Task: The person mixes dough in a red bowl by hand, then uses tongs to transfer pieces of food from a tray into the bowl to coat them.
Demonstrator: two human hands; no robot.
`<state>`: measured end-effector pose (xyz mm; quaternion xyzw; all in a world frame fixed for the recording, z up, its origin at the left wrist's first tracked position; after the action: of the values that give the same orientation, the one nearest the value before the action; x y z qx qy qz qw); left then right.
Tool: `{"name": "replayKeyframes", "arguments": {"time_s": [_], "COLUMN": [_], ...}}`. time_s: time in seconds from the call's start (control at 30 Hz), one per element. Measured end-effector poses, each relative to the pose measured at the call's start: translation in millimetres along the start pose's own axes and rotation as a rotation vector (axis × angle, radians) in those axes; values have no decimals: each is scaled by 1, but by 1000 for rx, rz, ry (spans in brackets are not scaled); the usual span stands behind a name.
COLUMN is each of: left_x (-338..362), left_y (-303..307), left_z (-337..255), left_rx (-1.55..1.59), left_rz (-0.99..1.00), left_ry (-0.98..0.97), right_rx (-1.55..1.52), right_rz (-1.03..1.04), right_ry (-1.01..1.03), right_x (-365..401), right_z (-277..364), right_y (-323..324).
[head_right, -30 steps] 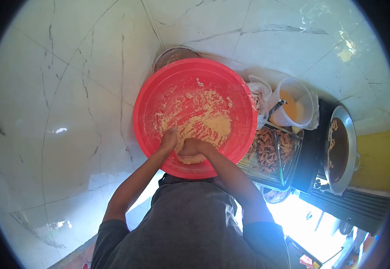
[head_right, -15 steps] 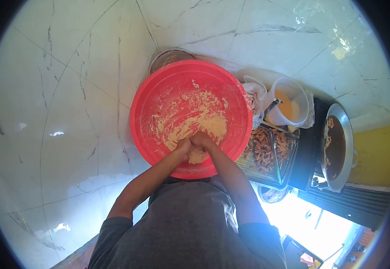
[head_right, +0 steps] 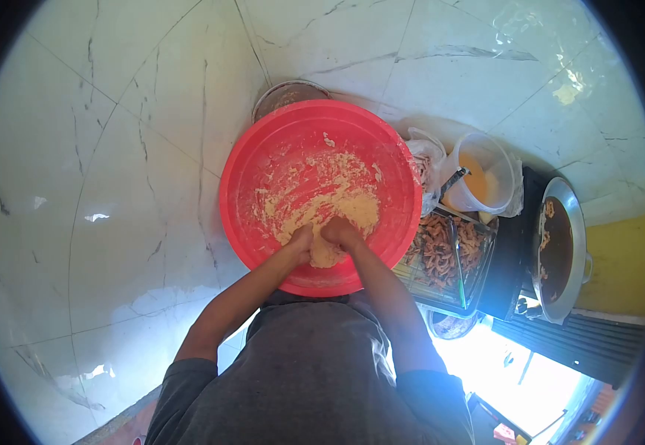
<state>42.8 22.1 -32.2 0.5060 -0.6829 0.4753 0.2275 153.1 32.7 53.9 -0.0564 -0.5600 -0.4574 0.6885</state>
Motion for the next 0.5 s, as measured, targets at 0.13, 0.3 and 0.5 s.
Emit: {"name": "replayKeyframes", "arguments": {"time_s": [0.13, 0.3, 0.5], "left_x": [54, 75, 64], "left_y": [-23, -1, 22], "left_z": [-30, -66, -87], "left_rx": [-306, -751, -850], "left_rz": [-189, -184, -230], "left_ry": [-118, -214, -322], "right_rx": [-119, -202, 224], "right_rz": [30, -69, -130], "right_ry": [182, 252, 519], "right_x": [-25, -26, -42], "right_z": [2, -1, 10], "right_y": [-8, 23, -20]}}
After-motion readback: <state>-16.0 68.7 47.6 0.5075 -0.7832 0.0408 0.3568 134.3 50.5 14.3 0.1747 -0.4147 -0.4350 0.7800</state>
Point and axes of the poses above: each hand's wrist, its own x-axis away from the middle knuckle, its own y-axis out of the back of the hand, z = x × y, the point moved 5 cm from there along -x, towards the middle knuckle, and after that the axes turned 8 degrees about z, right-handed, at the moved point
